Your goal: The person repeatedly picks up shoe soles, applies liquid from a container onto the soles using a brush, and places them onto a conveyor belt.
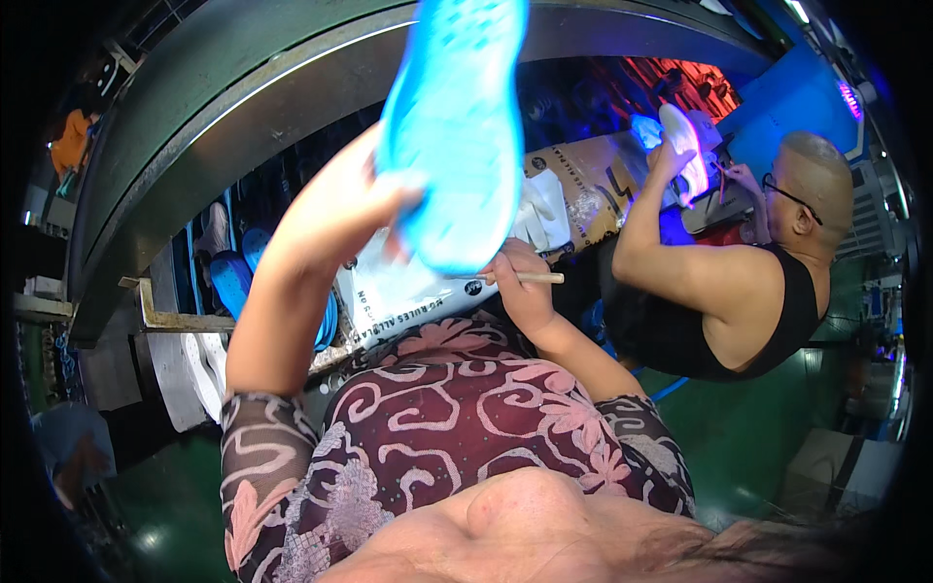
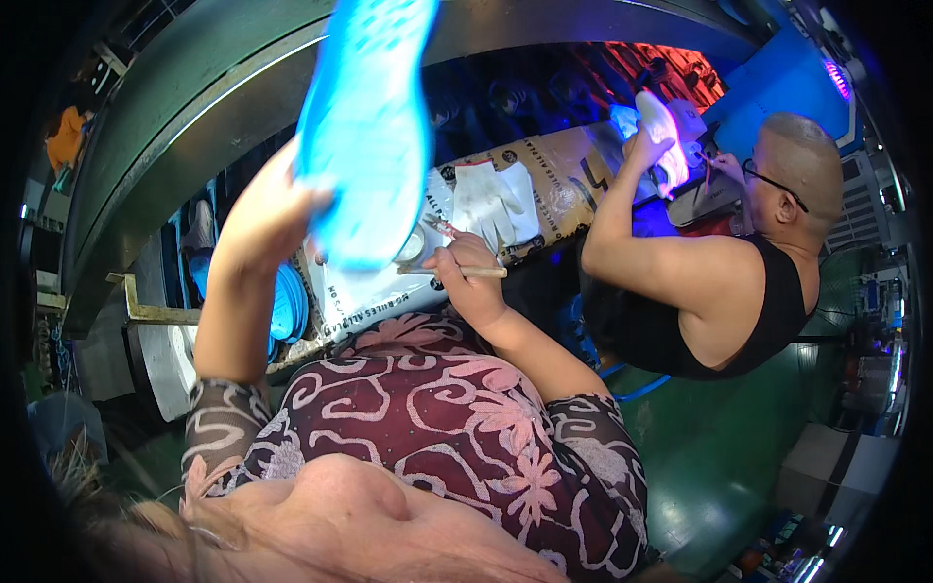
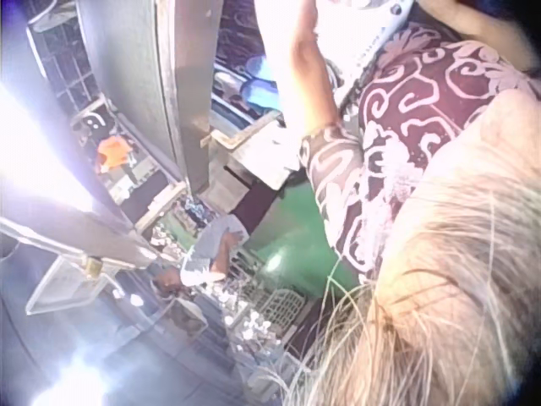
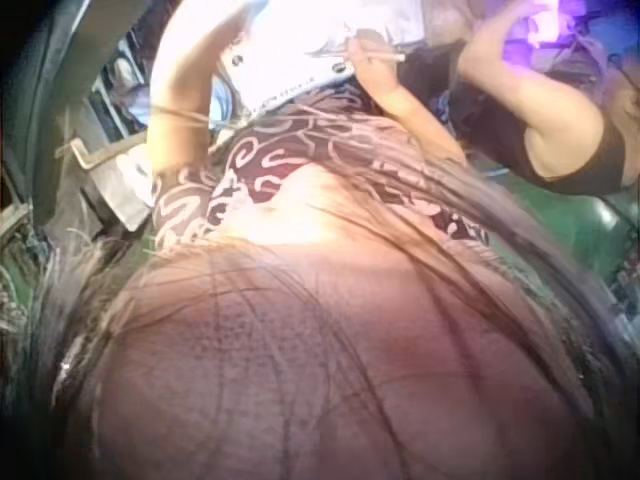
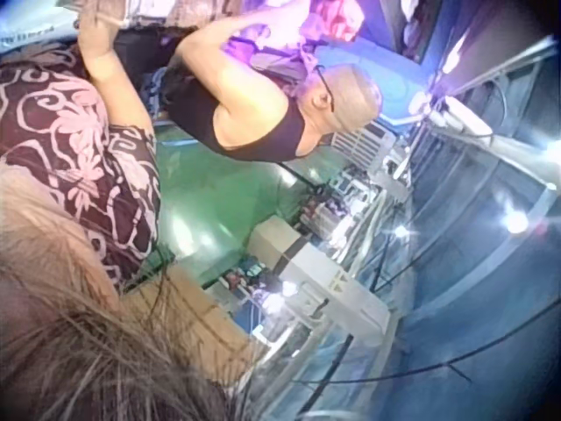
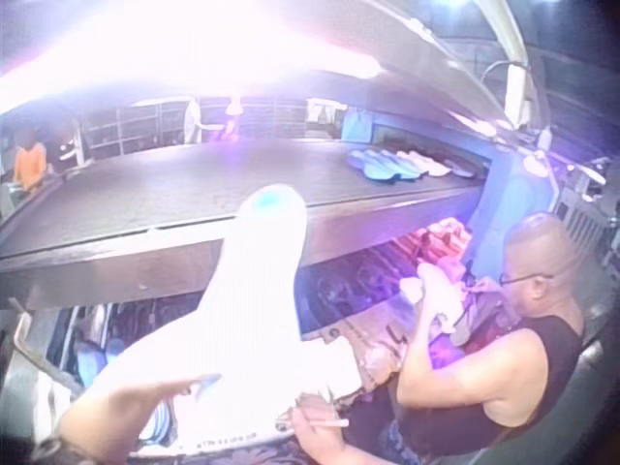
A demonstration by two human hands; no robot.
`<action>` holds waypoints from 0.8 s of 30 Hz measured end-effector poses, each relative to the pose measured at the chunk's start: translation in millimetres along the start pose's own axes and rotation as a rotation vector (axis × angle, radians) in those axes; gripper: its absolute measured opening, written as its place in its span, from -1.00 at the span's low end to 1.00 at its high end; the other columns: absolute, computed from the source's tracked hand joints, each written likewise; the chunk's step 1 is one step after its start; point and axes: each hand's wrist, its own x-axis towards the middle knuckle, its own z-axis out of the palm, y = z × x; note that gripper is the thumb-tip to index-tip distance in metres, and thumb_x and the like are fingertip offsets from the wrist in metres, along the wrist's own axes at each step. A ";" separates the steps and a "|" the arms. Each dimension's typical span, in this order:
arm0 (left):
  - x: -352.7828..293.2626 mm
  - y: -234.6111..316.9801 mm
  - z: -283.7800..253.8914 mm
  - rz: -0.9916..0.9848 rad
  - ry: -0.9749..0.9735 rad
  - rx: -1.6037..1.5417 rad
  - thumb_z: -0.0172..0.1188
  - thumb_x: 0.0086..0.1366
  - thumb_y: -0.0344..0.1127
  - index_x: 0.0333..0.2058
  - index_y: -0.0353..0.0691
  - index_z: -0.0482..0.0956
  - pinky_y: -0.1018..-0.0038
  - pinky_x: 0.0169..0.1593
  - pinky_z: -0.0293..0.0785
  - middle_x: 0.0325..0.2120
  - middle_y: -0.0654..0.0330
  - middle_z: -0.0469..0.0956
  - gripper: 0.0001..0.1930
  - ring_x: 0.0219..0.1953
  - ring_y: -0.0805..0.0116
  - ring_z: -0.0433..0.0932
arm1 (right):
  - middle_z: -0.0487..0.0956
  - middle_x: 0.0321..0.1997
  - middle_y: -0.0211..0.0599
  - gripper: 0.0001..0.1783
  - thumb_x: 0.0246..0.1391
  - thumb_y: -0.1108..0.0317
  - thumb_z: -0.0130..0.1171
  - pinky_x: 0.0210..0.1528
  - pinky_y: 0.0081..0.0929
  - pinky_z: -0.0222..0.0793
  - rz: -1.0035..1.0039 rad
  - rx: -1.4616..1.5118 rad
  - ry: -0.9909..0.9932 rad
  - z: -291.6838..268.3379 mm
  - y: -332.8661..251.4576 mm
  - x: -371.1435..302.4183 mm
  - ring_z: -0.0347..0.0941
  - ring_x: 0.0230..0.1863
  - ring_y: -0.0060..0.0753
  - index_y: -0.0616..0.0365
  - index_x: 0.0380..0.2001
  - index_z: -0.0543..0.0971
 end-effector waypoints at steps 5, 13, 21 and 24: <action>133.6 18.3 -7.0 0.216 0.048 -0.395 0.06 0.25 -0.17 -0.04 -0.32 0.38 0.54 -0.15 0.45 -0.17 0.04 0.51 -0.60 -0.18 0.34 0.50 | 0.46 -0.71 -0.36 -0.62 0.15 0.32 -0.12 -0.08 -0.30 0.25 0.017 -0.018 0.005 2.7 -1.5 5.7 0.37 -0.57 -0.39 0.23 -0.65 0.54; 35.1 -41.2 -20.2 0.059 0.031 -0.103 0.14 0.22 -0.21 0.03 -0.31 0.32 0.57 -0.22 0.47 -0.35 0.12 0.54 -0.55 -0.34 0.45 0.53 | 0.46 -0.68 -0.35 -0.63 0.17 0.32 -0.13 -0.11 -0.38 0.29 0.035 -0.042 -0.007 -4.7 9.4 3.8 0.37 -0.58 -0.46 0.27 -0.60 0.54; -190.5 -125.7 -95.3 -0.358 0.944 1.178 0.19 0.05 -0.39 -0.07 -0.20 0.44 0.37 -0.32 0.45 -0.25 0.06 0.51 -0.61 -0.38 0.19 0.53 | 0.52 -0.54 -0.26 -0.62 0.21 0.26 -0.11 -0.34 -0.58 0.31 0.214 0.095 -0.096 12.6 22.5 -6.2 0.37 -0.54 -0.55 0.36 -0.49 0.52; -214.8 -123.9 -108.2 -0.674 0.929 1.313 0.14 0.06 -0.28 -0.13 -0.23 0.46 0.24 -0.32 0.45 -0.48 0.03 0.55 -0.64 -0.42 0.04 0.53 | 0.52 -0.54 -0.26 -0.61 0.21 0.25 -0.11 -0.35 -0.60 0.31 0.246 0.170 -0.140 22.3 14.5 -1.5 0.37 -0.54 -0.55 0.36 -0.49 0.52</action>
